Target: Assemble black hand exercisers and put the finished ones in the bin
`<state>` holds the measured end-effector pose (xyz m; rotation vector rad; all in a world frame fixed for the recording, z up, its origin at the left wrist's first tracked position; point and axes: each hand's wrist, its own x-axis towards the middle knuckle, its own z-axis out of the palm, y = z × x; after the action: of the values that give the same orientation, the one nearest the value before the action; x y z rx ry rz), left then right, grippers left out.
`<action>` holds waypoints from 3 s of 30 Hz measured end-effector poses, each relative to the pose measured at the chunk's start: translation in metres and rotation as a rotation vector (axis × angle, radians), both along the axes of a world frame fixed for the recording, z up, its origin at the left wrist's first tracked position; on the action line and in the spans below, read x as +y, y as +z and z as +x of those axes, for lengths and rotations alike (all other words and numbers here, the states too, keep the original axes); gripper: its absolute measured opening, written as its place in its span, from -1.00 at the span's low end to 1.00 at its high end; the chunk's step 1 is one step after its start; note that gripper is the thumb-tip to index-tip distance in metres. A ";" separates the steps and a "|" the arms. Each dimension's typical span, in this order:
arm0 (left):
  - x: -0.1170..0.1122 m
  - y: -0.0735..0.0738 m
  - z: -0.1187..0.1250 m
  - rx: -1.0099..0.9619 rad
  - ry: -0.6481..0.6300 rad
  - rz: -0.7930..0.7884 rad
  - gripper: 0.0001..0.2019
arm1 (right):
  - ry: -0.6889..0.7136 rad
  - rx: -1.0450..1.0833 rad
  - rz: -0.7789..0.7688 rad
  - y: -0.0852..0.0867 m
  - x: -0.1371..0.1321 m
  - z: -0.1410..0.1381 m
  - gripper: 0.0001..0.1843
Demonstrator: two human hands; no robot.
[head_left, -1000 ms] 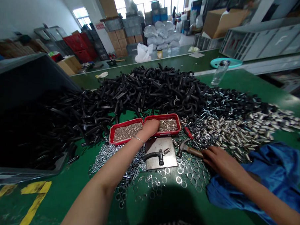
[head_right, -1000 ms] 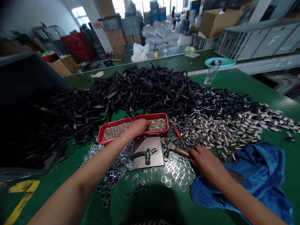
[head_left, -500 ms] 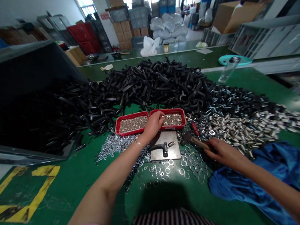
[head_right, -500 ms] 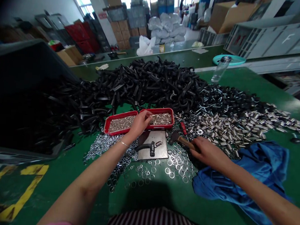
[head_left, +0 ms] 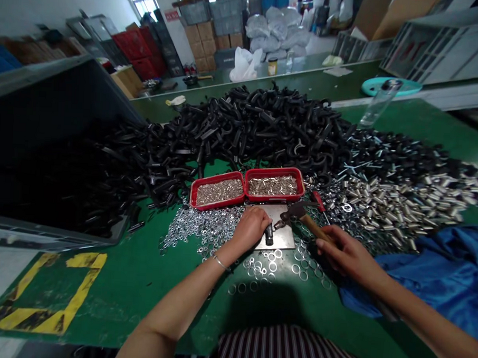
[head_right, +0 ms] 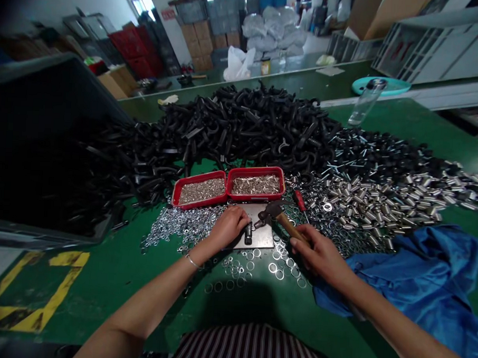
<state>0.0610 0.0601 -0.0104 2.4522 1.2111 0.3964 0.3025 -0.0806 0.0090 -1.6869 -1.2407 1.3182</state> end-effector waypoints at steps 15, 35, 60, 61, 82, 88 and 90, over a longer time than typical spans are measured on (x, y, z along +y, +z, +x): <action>-0.020 -0.007 -0.029 -0.012 -0.174 -0.051 0.08 | 0.310 -0.518 0.434 0.011 0.004 -0.010 -0.41; -0.041 0.009 -0.020 -0.321 0.007 0.049 -0.35 | -0.132 0.374 0.196 -0.027 0.083 -0.088 -0.50; 0.206 0.059 -0.031 -0.036 0.151 0.295 -0.72 | -0.124 0.632 0.157 -0.074 0.107 -0.062 -0.63; 0.188 0.063 -0.033 -0.268 0.186 0.225 -0.70 | -0.124 0.639 0.162 -0.073 0.107 -0.062 -0.63; -0.057 0.014 -0.002 -0.981 0.323 -0.898 -0.49 | 0.094 -0.401 0.519 -0.001 0.069 -0.071 -0.71; -0.064 0.017 0.005 -0.871 0.267 -0.882 -0.52 | 0.171 -0.468 0.499 0.004 0.068 -0.068 -0.73; -0.065 0.018 0.007 -0.835 0.259 -0.854 -0.53 | 0.186 -0.447 0.513 0.002 0.068 -0.068 -0.72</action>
<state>0.0684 -0.0050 0.0071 1.2045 1.0005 0.6965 0.2347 -0.0121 0.0108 -1.5492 -1.8441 0.6360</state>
